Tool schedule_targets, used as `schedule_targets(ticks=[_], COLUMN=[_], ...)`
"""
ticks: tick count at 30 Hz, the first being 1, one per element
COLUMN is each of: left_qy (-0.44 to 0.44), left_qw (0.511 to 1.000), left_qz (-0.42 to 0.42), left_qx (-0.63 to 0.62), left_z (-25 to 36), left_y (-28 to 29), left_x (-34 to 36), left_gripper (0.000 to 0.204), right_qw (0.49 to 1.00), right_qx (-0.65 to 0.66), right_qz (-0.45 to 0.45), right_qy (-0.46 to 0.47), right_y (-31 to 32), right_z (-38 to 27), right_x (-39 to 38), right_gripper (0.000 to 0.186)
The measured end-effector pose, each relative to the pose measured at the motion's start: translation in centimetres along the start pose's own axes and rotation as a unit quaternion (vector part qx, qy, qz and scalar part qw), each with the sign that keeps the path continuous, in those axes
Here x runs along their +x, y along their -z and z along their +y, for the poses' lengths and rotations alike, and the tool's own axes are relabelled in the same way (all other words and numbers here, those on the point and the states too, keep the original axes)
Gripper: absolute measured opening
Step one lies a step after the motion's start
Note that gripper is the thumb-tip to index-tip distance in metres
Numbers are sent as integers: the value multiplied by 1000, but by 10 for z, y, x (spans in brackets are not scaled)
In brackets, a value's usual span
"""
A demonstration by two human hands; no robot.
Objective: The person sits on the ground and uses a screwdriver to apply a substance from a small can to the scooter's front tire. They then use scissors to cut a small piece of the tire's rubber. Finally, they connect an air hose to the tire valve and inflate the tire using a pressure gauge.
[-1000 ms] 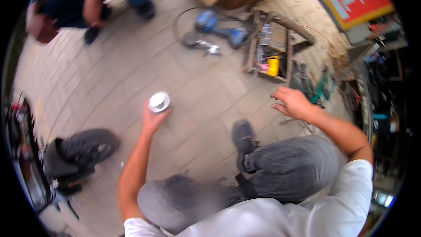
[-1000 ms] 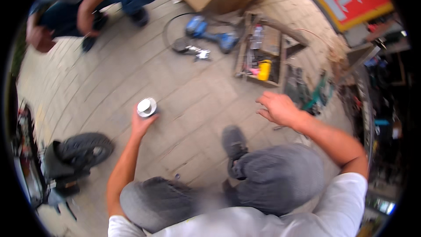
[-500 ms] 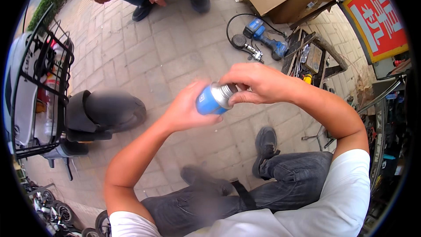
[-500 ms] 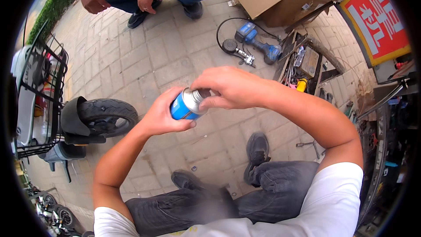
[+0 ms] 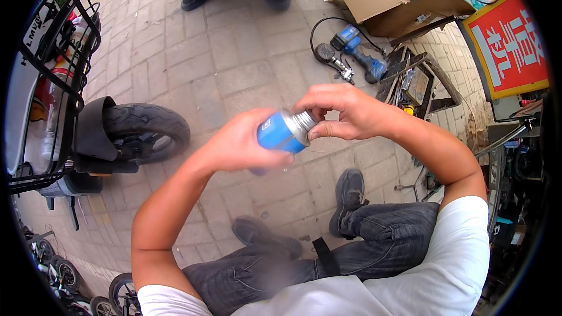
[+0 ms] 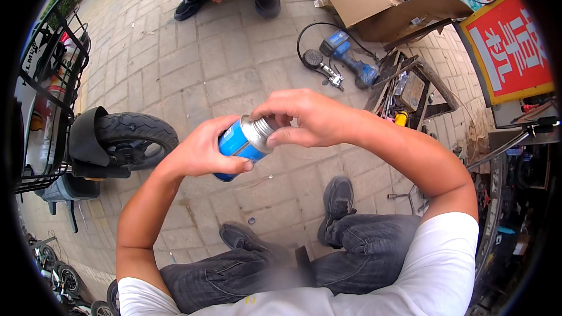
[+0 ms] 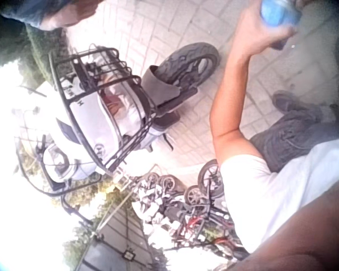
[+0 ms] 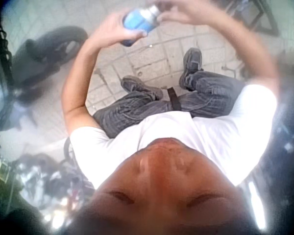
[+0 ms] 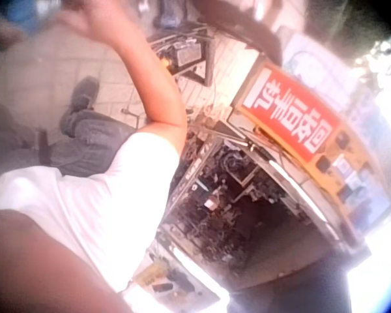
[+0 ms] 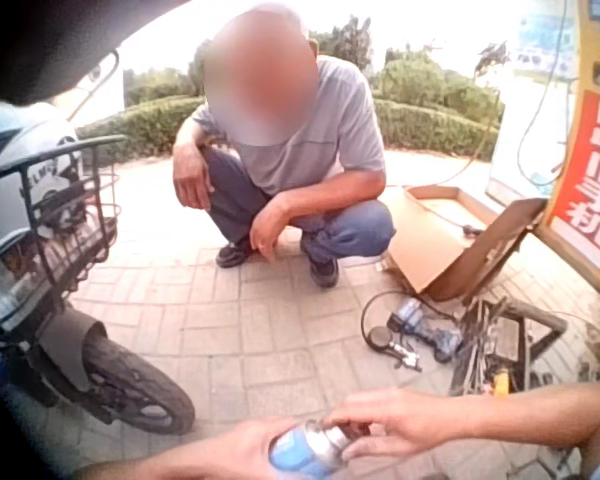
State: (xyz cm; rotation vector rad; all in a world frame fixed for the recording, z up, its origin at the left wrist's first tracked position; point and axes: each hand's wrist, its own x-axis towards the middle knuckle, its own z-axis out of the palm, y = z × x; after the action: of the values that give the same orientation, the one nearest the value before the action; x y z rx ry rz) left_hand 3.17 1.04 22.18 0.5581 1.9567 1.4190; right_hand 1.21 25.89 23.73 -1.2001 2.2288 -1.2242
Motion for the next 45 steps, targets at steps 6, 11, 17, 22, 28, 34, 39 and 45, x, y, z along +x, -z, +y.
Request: schedule_targets(ticks=[6, 11, 17, 22, 28, 34, 39, 45], left_qy=[36, -35, -3, 10, 9, 4, -37, -151], left_qw=[968, 984, 949, 825, 748, 900, 991, 861], left_qz=[-78, 172, 19, -194, -278, -142, 121, 293], left_qx=[-235, -32, -315, -531, -602, -412, -45, 388], left_z=[-6, -2, -9, -16, -15, 0, 14, 2], left_y=[2, -29, -22, -26, -34, -15, -15, -23], left_x=[9, 12, 15, 11, 12, 5, 5, 17], left_gripper=[57, 64, 58, 71, 81, 63, 58, 66], right_qw=[987, 957, 971, 970, 944, 961, 964, 949], right_qx=[85, 20, 43, -17, -35, -61, -24, 28], right_qz=[71, 169, 197, 217, 217, 220, 258, 209], right_qy=[-118, -235, -129, 110, 248, 156, -65, -233], right_y=[0, -7, -9, -5, 1, 1, -16, -16], right_z=[-5, 9, 5, -4, 2, -6, 2, 22], right_x=[6, 16, 16, 16, 22, 18, 20, 32], right_gripper=[28, 42, 31, 26, 16, 18, 30, 35])
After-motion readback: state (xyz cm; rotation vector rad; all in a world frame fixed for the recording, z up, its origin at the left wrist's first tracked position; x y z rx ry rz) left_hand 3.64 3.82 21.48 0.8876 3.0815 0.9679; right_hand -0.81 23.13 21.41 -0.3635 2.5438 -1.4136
